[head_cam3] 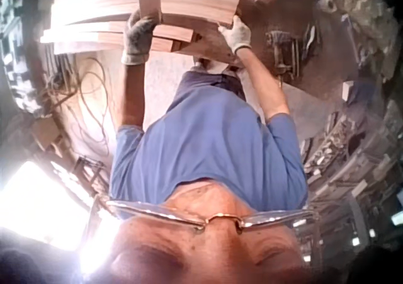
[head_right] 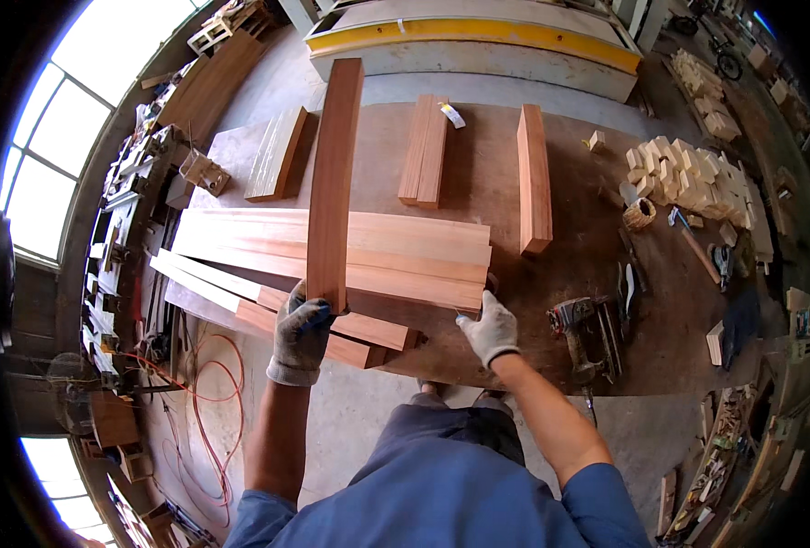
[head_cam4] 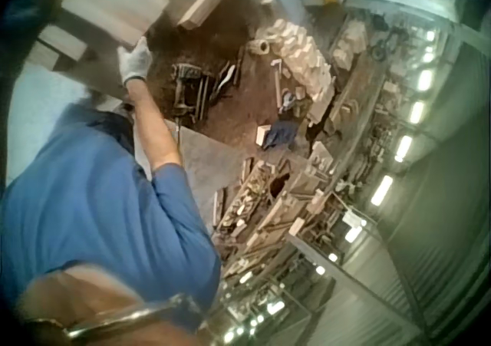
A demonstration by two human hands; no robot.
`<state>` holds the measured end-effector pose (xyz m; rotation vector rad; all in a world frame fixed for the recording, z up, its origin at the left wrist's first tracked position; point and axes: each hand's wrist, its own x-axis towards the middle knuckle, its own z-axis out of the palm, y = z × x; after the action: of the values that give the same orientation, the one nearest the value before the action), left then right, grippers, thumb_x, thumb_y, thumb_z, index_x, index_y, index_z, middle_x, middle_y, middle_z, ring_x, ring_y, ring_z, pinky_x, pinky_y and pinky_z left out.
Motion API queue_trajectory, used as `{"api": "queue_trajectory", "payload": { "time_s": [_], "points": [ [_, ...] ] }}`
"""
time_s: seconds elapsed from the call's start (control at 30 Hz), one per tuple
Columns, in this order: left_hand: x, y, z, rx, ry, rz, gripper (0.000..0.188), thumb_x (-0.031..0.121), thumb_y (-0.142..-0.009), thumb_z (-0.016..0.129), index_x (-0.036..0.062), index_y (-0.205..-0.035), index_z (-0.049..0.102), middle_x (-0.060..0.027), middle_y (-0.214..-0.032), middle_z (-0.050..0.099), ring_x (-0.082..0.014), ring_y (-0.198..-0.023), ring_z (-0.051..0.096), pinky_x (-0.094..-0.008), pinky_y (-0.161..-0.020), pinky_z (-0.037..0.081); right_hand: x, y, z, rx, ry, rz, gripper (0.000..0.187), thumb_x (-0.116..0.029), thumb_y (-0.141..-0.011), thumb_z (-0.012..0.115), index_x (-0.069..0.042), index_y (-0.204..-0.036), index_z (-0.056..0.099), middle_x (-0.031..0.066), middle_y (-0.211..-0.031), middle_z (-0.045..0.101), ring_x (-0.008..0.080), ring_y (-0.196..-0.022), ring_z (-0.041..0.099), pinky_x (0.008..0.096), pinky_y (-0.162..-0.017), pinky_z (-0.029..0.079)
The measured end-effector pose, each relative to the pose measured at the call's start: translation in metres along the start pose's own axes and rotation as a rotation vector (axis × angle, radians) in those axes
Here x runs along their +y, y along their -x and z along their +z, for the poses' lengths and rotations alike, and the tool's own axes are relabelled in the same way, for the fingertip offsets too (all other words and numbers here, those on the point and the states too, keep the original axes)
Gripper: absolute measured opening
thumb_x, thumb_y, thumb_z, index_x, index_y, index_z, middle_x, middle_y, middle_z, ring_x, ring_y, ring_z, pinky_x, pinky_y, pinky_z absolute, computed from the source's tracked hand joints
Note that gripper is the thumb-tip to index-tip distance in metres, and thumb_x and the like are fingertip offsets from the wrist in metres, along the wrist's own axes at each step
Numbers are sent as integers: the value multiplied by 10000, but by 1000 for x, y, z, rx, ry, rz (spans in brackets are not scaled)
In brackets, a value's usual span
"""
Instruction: The person applies glue to a wooden plank using a brush, then uses a nail gun to fasten multiple planks together on a workbench. The person then carries the assembled planks and places them on a drying rack.
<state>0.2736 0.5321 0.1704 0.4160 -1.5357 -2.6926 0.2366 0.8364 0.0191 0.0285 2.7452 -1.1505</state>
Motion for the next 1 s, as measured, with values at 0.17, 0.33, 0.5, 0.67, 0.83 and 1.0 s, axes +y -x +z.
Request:
{"api": "queue_trajectory", "payload": {
  "time_s": [0.17,0.33,0.5,0.67,0.83,1.0],
  "points": [
    [4,5,-2,-24,-81,-44,491,58,-803,732,-64,-1269,638,-94,-1093,707,-181,-974,668,-314,-901,538,8,19,26,-80,24,108,495,-291,-781,887,-57,-1147,650,189,-976,734,398,-949,717,490,-865,565],
    [10,11,-15,-28,-166,-100,515,74,-792,765,-53,-1276,644,-78,-1129,711,-158,-1023,661,-302,-929,536,1,9,21,20,251,-145,741,-334,-742,920,-55,-1323,554,190,-1228,676,375,-1139,676,474,-931,570],
    [4,11,-20,-75,-173,-162,566,82,-773,813,-59,-1292,639,-79,-1165,712,-155,-1087,656,-306,-976,535,-3,-9,10,-61,270,-231,620,-332,-763,897,-84,-1247,599,188,-1220,686,371,-1126,687,475,-925,571],
    [1,10,-4,-106,-230,-226,588,88,-762,840,-65,-1293,636,-94,-1172,714,-167,-1085,667,-317,-962,548,6,-5,-11,-148,265,-173,582,-336,-800,854,-122,-1296,638,181,-1218,695,379,-1118,691,481,-944,563],
    [-14,15,11,-162,-236,-302,585,106,-756,850,-66,-1273,640,-95,-1132,717,-160,-1002,683,-306,-904,562,33,15,-66,-153,321,-56,769,-347,-807,832,-195,-1510,559,181,-1227,693,377,-1130,681,475,-976,552],
    [-49,20,32,-258,-237,-379,518,99,-774,826,-45,-1240,650,-87,-1090,714,-132,-954,671,-281,-854,552,49,31,-100,-30,472,48,796,-260,-775,852,-96,-1491,547,211,-1209,686,412,-1168,650,474,-1007,539]
  ]
}}
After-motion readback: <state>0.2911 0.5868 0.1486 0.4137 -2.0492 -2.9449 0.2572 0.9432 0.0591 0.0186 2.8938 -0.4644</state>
